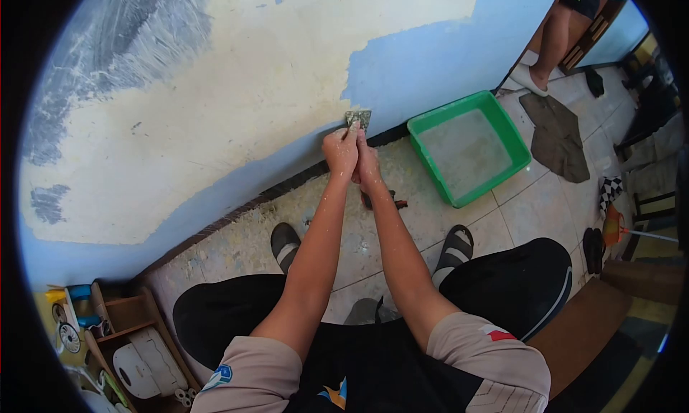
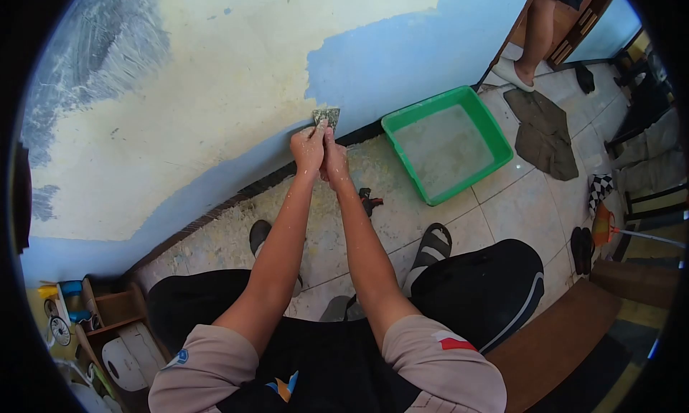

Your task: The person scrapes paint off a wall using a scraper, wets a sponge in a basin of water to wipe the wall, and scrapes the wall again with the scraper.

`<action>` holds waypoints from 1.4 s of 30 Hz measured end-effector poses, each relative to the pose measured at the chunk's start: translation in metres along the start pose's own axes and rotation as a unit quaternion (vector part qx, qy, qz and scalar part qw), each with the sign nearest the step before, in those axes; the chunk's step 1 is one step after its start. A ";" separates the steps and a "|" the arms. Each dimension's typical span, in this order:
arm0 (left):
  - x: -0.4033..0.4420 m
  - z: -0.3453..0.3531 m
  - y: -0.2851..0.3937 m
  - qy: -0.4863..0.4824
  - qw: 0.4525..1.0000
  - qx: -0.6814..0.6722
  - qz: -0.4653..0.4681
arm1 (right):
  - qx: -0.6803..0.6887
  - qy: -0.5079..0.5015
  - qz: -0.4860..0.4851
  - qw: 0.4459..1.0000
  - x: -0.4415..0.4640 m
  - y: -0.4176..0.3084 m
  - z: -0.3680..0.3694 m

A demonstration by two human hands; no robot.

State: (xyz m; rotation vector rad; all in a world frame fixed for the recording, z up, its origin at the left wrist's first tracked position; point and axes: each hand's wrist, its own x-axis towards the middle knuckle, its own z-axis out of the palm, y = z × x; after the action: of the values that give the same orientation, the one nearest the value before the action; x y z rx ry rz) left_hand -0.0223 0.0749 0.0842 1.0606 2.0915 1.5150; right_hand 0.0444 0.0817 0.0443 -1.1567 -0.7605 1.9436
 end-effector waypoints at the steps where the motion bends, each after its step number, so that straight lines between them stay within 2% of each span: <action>1: 0.001 0.004 -0.002 0.002 0.999 -0.036 -0.012 | -0.016 -0.009 -0.013 1.000 -0.002 -0.006 -0.002; 5: 0.000 0.004 -0.003 0.024 0.999 -0.036 0.032 | -0.024 0.037 -0.077 0.996 0.008 0.000 0.005; 7: 0.001 0.001 -0.004 -0.007 0.999 -0.035 0.002 | 0.007 0.043 -0.102 0.994 0.021 0.010 0.004; 10: 0.002 0.008 -0.012 0.015 0.994 -0.113 0.002 | 0.018 0.015 -0.130 0.991 0.034 0.020 -0.002; 12: 0.003 0.010 -0.018 0.026 0.993 -0.116 0.013 | 0.035 -0.001 -0.142 0.989 0.037 0.027 -0.004; 14: 0.001 0.009 -0.017 0.038 0.992 -0.122 0.023 | -0.023 -0.013 -0.164 0.986 0.034 0.024 -0.007; 17: 0.003 0.004 -0.015 0.021 0.995 -0.095 0.016 | -0.066 -0.027 -0.160 0.985 0.040 0.026 -0.015; 19: 0.004 0.004 -0.015 0.004 0.990 -0.141 -0.024 | -0.072 -0.030 -0.147 0.986 0.034 0.018 -0.015; 24: 0.006 0.009 -0.019 0.021 0.992 -0.125 -0.016 | -0.119 -0.015 -0.119 0.986 0.031 0.012 -0.016; 30: 0.001 0.012 -0.007 0.048 0.991 -0.121 -0.022 | -0.154 -0.003 -0.142 0.978 0.034 0.013 -0.017; 35: -0.001 0.016 -0.010 0.058 0.990 -0.114 -0.051 | -0.108 -0.012 -0.191 0.975 0.022 0.005 -0.011; 37: -0.003 0.014 -0.004 0.068 0.985 -0.154 -0.028 | -0.113 -0.011 -0.181 0.977 0.018 0.005 -0.007; 39: 0.000 0.011 0.000 0.072 0.988 -0.135 -0.036 | -0.118 -0.006 -0.178 0.977 0.024 0.000 -0.010; 41: 0.009 0.009 0.003 0.056 0.994 -0.082 0.037 | -0.230 0.022 -0.200 0.952 0.043 -0.004 -0.015; 42: 0.014 0.010 0.016 0.057 0.995 -0.081 0.033 | -0.232 0.022 -0.197 0.952 0.043 -0.018 -0.008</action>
State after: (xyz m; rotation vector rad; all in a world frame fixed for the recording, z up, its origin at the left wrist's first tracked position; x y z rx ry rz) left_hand -0.0192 0.0946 0.0973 1.0153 1.9824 1.7827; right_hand 0.0431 0.1275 0.0351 -1.1955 -1.3603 1.4390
